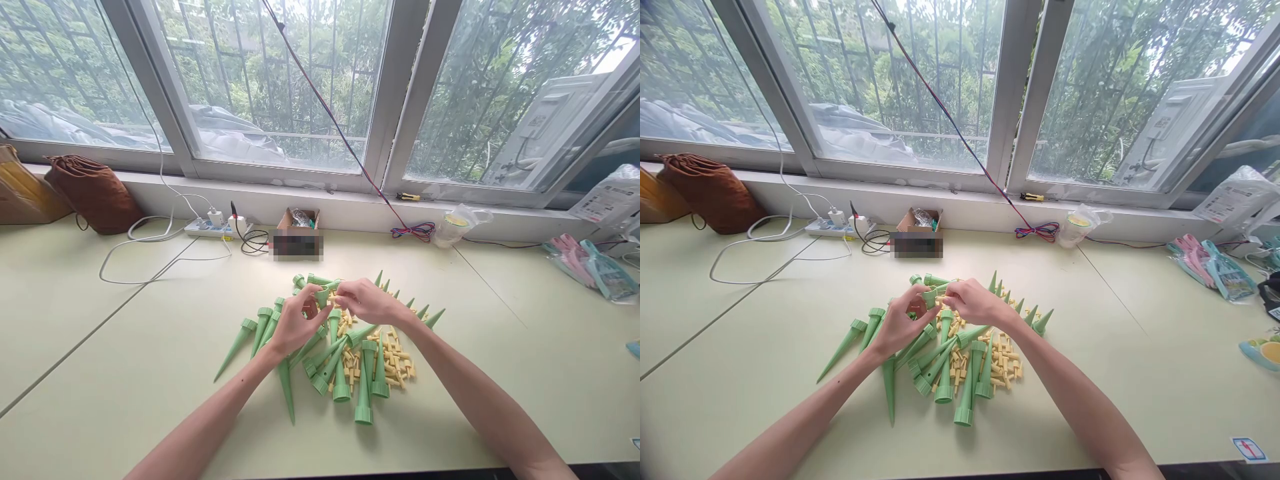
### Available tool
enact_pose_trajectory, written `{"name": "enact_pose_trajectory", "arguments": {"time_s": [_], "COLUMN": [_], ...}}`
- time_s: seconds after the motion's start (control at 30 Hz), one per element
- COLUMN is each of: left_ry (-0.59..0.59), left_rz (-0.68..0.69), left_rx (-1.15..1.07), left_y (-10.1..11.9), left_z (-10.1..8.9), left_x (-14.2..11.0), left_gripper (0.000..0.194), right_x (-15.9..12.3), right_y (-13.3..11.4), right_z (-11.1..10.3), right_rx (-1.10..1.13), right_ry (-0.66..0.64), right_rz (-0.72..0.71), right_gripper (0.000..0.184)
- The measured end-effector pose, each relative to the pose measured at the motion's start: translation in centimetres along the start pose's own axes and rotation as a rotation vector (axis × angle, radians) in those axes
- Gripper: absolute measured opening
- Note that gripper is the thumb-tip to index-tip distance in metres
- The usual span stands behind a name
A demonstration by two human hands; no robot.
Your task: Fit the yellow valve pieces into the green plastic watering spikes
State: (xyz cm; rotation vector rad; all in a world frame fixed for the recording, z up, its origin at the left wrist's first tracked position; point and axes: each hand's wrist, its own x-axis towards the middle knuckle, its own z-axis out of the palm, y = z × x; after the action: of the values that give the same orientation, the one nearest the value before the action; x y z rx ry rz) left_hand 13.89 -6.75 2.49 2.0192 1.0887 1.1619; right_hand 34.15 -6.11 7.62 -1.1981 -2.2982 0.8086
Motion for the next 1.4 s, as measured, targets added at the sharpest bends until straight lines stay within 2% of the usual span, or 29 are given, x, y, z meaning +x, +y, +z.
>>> {"name": "enact_pose_trajectory", "arguments": {"time_s": [0.17, 0.3, 0.4, 0.7, 0.83, 1.0, 1.17, 1.3, 1.4], "left_ry": [-0.004, 0.001, 0.001, 0.003, 0.01, -0.009, -0.027, -0.03, -0.016], "left_rz": [-0.001, -0.011, -0.015, -0.001, -0.026, -0.05, -0.063, -0.061, -0.06], "left_rx": [0.0, 0.0, 0.003, -0.009, -0.037, -0.085, -0.137, -0.174, -0.211], "left_y": [0.0, 0.1, 0.12, -0.14, 0.03, 0.2, 0.23, 0.36, 0.49], "left_z": [0.0, -0.07, -0.08, 0.01, -0.07, -0.2, -0.25, -0.28, -0.34], "left_x": [0.03, 0.05, 0.05, 0.09, 0.14, 0.2, 0.18, 0.19, 0.22], "left_gripper": [0.024, 0.025, 0.025, 0.024, 0.025, 0.026, 0.026, 0.025, 0.023], "right_x": [0.03, 0.02, 0.07, 0.13, 0.14, 0.21, 0.32, 0.35, 0.37], "right_y": [-0.05, 0.32, 0.48, 0.13, 0.27, 0.7, 0.38, 0.08, 0.27], "right_z": [-0.11, -0.04, 0.07, -0.03, 0.03, 0.2, 0.2, 0.16, 0.21], "right_rx": [-0.014, 0.064, 0.07, 0.018, 0.079, 0.116, 0.116, 0.099, 0.113], "right_ry": [-0.014, 0.013, 0.032, -0.021, 0.002, 0.074, 0.059, 0.044, 0.069], "right_rz": [-0.005, 0.01, 0.011, 0.019, 0.035, -0.027, -0.008, 0.028, 0.021], "right_gripper": [0.032, 0.015, 0.011, 0.028, 0.021, 0.012, 0.015, 0.028, 0.022]}}
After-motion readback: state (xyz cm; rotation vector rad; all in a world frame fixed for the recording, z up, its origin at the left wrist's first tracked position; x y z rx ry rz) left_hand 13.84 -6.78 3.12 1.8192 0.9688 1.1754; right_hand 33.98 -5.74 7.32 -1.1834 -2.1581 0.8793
